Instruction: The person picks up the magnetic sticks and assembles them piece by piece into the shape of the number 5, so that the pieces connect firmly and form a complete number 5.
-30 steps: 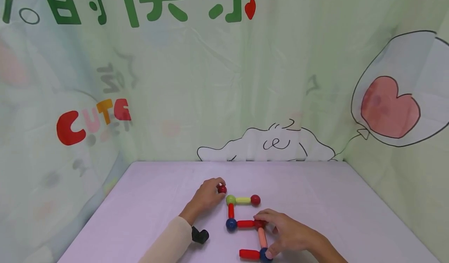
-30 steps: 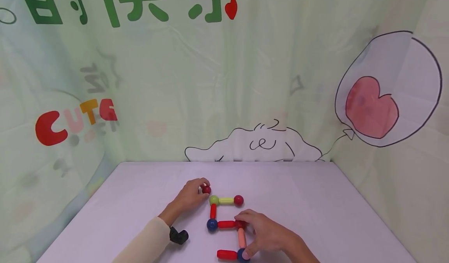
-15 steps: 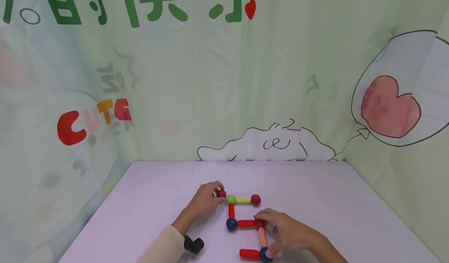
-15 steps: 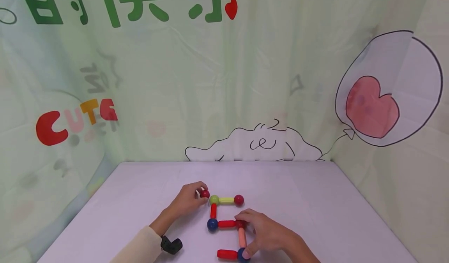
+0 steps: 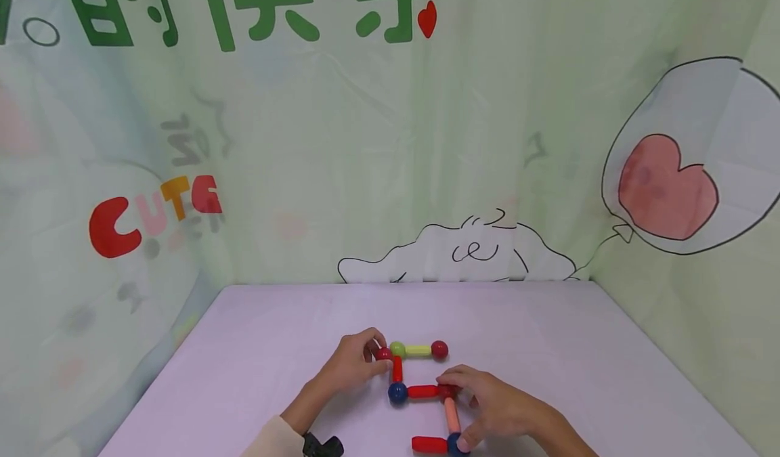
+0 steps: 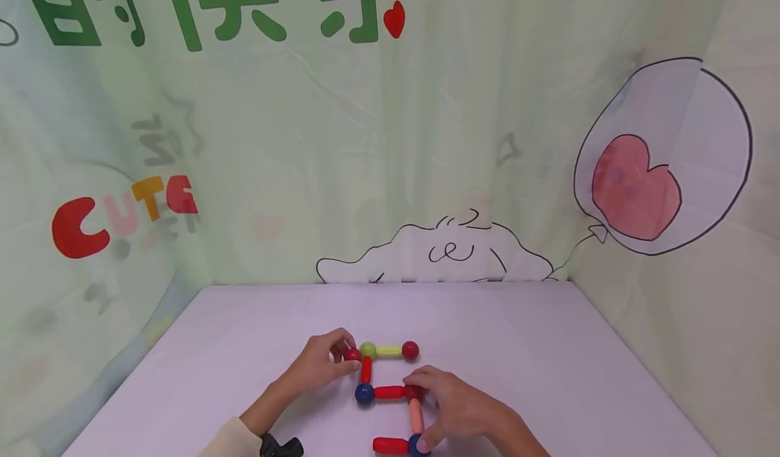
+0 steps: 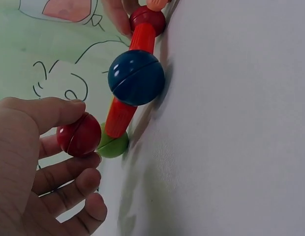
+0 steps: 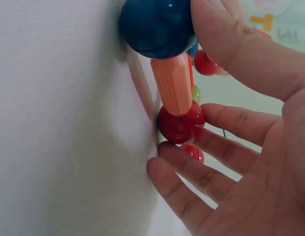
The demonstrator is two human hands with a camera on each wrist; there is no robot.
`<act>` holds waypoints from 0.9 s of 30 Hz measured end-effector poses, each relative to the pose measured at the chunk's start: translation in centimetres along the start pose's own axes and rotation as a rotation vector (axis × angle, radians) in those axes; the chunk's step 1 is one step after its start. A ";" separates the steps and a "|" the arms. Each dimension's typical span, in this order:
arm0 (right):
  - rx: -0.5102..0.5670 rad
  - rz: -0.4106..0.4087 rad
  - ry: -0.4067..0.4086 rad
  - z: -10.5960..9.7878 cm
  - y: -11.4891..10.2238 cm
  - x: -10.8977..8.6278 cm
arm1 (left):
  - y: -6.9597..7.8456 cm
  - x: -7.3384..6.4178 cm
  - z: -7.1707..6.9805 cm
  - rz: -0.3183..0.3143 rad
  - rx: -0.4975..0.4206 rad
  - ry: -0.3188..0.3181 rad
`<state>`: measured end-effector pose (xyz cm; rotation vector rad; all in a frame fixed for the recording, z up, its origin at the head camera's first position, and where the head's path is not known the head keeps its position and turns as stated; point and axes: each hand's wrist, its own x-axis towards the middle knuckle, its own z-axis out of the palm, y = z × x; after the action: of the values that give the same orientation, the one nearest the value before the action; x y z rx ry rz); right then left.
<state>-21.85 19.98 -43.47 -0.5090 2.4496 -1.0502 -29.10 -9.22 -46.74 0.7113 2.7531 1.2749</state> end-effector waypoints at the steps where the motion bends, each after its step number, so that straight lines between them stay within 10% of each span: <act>1: -0.001 0.002 0.000 0.0 0.0 0.0 | 0.1 -0.2 0.0 0.003 -0.008 -0.019; 27: -0.005 0.005 0.011 0.1 0.0 -0.1 | 3.4 -5.2 0.2 -0.025 -0.075 -0.339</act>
<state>-21.71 19.98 -43.45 -0.4996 2.4624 -1.0484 -23.06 -9.32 -45.19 0.7997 2.4243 1.1254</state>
